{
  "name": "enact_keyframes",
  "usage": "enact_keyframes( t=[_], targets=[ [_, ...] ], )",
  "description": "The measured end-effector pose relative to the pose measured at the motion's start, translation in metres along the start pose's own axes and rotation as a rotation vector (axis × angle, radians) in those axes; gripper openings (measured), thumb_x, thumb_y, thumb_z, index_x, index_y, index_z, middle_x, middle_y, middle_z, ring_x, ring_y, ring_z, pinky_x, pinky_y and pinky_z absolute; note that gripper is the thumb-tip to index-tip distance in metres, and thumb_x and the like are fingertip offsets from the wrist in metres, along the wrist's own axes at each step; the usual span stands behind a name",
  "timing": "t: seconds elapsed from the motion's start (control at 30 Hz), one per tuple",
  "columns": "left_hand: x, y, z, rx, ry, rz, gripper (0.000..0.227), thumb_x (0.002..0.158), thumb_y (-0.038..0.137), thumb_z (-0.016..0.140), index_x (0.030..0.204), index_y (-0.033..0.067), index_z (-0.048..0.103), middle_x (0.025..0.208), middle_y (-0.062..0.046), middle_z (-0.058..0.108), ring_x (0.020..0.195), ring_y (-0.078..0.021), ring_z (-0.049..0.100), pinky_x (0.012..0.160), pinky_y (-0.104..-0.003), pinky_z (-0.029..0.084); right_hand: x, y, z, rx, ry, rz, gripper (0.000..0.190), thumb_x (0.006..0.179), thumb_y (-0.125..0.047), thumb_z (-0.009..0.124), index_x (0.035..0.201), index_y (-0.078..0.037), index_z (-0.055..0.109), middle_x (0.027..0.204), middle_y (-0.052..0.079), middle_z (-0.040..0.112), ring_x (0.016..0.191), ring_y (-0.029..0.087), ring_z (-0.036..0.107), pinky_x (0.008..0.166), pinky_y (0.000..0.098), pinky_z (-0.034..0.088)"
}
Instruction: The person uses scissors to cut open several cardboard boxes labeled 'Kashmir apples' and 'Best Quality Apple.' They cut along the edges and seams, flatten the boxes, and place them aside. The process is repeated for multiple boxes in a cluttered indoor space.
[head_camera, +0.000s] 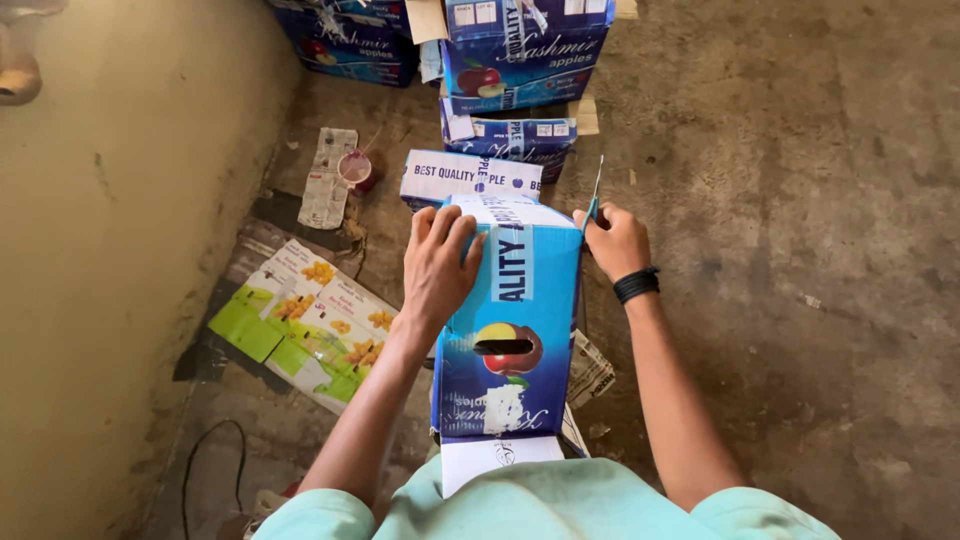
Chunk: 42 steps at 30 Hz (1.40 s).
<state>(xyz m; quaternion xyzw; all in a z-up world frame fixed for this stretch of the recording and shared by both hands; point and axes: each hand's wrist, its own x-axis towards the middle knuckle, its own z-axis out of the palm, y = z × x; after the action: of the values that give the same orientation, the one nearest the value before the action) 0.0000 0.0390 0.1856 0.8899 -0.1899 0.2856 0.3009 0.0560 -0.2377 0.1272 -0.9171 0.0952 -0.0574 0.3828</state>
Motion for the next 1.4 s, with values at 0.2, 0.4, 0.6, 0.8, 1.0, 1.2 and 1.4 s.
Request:
enact_keyframes(
  t=[0.2, 0.4, 0.6, 0.8, 1.0, 1.2, 1.4],
  targets=[
    [0.008, 0.001, -0.018, 0.004, -0.105, -0.035, 0.010, 0.097, 0.011, 0.069, 0.107, 0.0081, 0.070, 0.108, -0.006, 0.067, 0.101, -0.0287, 0.059, 0.090, -0.041, 0.052, -0.007, -0.006, -0.009, -0.011, -0.011, -0.104, 0.041, 0.091, -0.043, 0.074, 0.082, -0.004, 0.066, 0.069, 0.014, 0.066, 0.063, 0.028, 0.065, 0.061, 0.0411, 0.049],
    [0.061, -0.032, -0.033, -0.007, -0.577, -0.023, 0.011, 0.082, 0.021, 0.076, 0.089, 0.0143, 0.082, 0.089, -0.007, 0.076, 0.079, -0.0266, 0.072, 0.070, -0.040, 0.056, -0.009, -0.011, -0.014, -0.024, -0.053, -0.160, 0.040, 0.090, -0.044, 0.074, 0.085, -0.005, 0.066, 0.068, 0.012, 0.066, 0.062, 0.026, 0.065, 0.060, 0.0402, 0.049],
    [0.096, -0.040, -0.033, 0.063, -0.792, 0.072, 0.012, 0.078, 0.020, 0.079, 0.088, 0.0210, 0.084, 0.078, -0.009, 0.075, 0.072, -0.0304, 0.071, 0.063, -0.042, 0.055, -0.005, -0.011, -0.012, -0.056, -0.073, -0.210, 0.041, 0.091, -0.044, 0.075, 0.084, -0.005, 0.065, 0.068, 0.012, 0.065, 0.061, 0.027, 0.063, 0.060, 0.0408, 0.049],
    [0.108, -0.042, -0.027, 0.082, -0.895, 0.170, 0.011, 0.076, 0.019, 0.079, 0.086, 0.0182, 0.083, 0.077, -0.008, 0.075, 0.070, -0.0283, 0.070, 0.061, -0.042, 0.053, -0.001, -0.010, -0.011, -0.102, -0.106, -0.235, 0.044, 0.092, -0.045, 0.075, 0.080, -0.005, 0.062, 0.067, 0.012, 0.063, 0.060, 0.026, 0.063, 0.059, 0.0409, 0.049],
    [0.120, -0.044, -0.020, 0.115, -1.014, 0.290, 0.009, 0.079, 0.021, 0.079, 0.086, 0.0163, 0.083, 0.084, -0.010, 0.077, 0.076, -0.0280, 0.073, 0.066, -0.042, 0.054, -0.001, -0.017, -0.016, -0.116, -0.148, -0.220, 0.042, 0.091, -0.045, 0.074, 0.080, -0.006, 0.063, 0.066, 0.012, 0.064, 0.059, 0.025, 0.063, 0.057, 0.0413, 0.049],
    [0.126, -0.030, -0.011, 0.274, -1.245, 0.318, 0.040, 0.074, 0.018, 0.078, 0.114, 0.0133, 0.076, 0.093, -0.015, 0.076, 0.083, -0.0307, 0.075, 0.075, -0.042, 0.060, -0.001, -0.024, -0.015, -0.163, -0.164, -0.279, 0.041, 0.090, -0.045, 0.075, 0.083, -0.006, 0.064, 0.068, 0.013, 0.065, 0.060, 0.027, 0.064, 0.057, 0.0422, 0.048],
    [0.116, -0.036, -0.006, 0.010, -1.092, 0.228, 0.040, 0.068, 0.023, 0.081, 0.105, 0.0088, 0.078, 0.096, -0.011, 0.078, 0.086, -0.0292, 0.074, 0.075, -0.041, 0.059, 0.000, -0.021, -0.018, -0.182, -0.209, -0.318, 0.040, 0.090, -0.045, 0.076, 0.087, -0.006, 0.067, 0.070, 0.012, 0.067, 0.061, 0.026, 0.066, 0.058, 0.0417, 0.050]
  ],
)
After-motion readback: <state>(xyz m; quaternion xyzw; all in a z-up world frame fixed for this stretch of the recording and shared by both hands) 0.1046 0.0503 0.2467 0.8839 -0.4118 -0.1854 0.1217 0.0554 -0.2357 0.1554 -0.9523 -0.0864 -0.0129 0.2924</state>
